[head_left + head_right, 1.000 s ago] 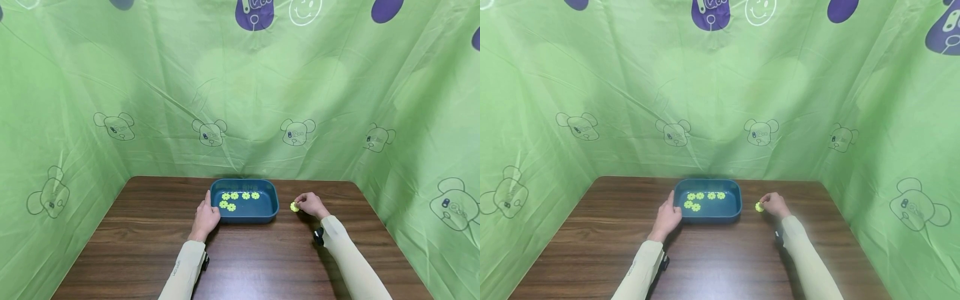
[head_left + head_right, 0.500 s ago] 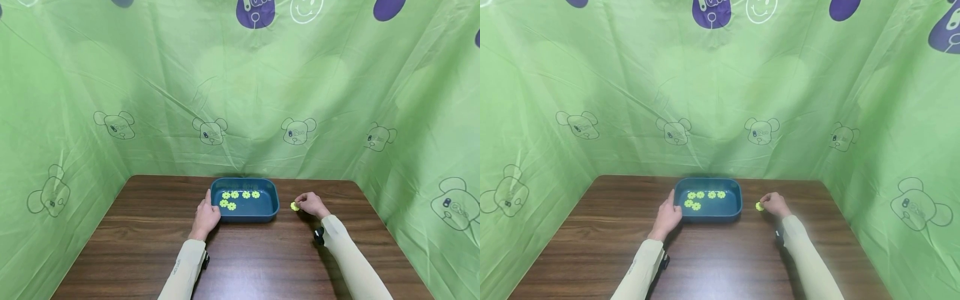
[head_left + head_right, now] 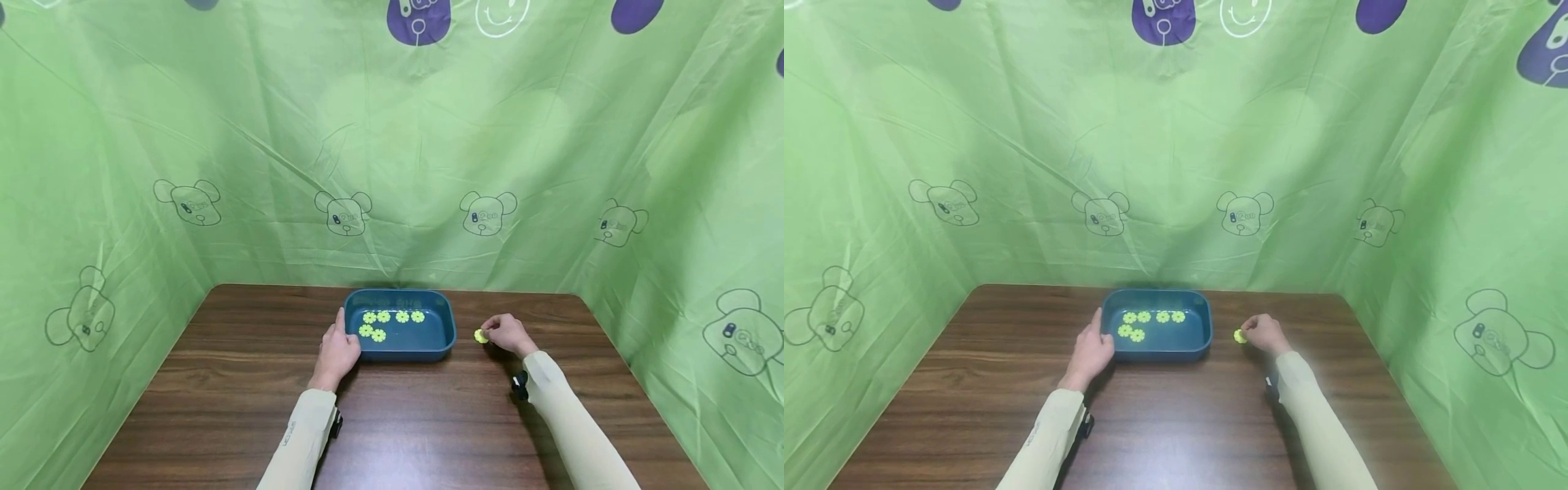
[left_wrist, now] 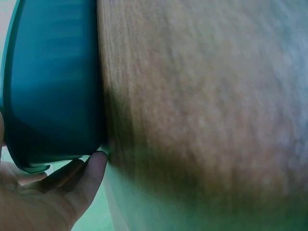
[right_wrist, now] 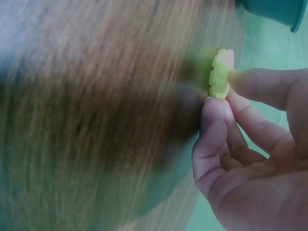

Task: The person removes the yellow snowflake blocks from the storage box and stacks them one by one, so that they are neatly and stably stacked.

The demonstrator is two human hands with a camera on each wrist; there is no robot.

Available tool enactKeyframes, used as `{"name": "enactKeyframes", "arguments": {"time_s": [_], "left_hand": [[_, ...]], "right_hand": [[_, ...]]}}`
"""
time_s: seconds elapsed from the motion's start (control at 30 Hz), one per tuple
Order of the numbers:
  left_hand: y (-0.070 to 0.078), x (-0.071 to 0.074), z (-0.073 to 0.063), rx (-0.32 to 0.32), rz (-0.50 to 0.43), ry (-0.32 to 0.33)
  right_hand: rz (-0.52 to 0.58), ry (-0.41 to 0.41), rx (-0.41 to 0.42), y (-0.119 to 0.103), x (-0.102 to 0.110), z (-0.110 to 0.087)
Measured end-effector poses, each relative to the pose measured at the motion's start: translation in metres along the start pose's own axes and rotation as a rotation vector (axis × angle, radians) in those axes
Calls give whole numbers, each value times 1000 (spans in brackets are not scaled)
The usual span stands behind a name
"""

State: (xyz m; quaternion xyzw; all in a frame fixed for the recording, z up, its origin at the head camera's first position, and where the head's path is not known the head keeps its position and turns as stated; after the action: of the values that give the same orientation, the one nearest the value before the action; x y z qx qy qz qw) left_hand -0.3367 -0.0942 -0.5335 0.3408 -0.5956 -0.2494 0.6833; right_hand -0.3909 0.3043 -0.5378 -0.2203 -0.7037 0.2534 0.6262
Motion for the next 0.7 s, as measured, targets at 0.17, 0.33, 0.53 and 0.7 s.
{"name": "enactKeyframes", "arguments": {"time_s": [0.17,0.33,0.53,0.7], "left_hand": [[0,-1,1,-1,0,-1],[-1,-2,2,-3,-10,3],[-1,-2,2,2,-9,4],[-2,-2,2,5,-8,4]], "right_hand": [[-16,5,12,-1,1,0],[-18,9,18,-2,1,0],[-74,57,35,-4,4,4],[-130,223,111,-23,15,7]]}}
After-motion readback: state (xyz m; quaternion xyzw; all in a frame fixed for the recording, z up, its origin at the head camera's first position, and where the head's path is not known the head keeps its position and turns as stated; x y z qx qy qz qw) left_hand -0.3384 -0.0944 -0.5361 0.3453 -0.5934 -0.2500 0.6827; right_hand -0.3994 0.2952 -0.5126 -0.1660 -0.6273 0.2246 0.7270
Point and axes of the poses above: each hand's wrist, its own z-axis towards the middle knuckle, its own x-axis out of the back of the hand, y = z × x, the point moved 7 cm from there along z, towards the middle knuckle, and after that the axes turned 3 degrees about x, right-handed, at the moved point
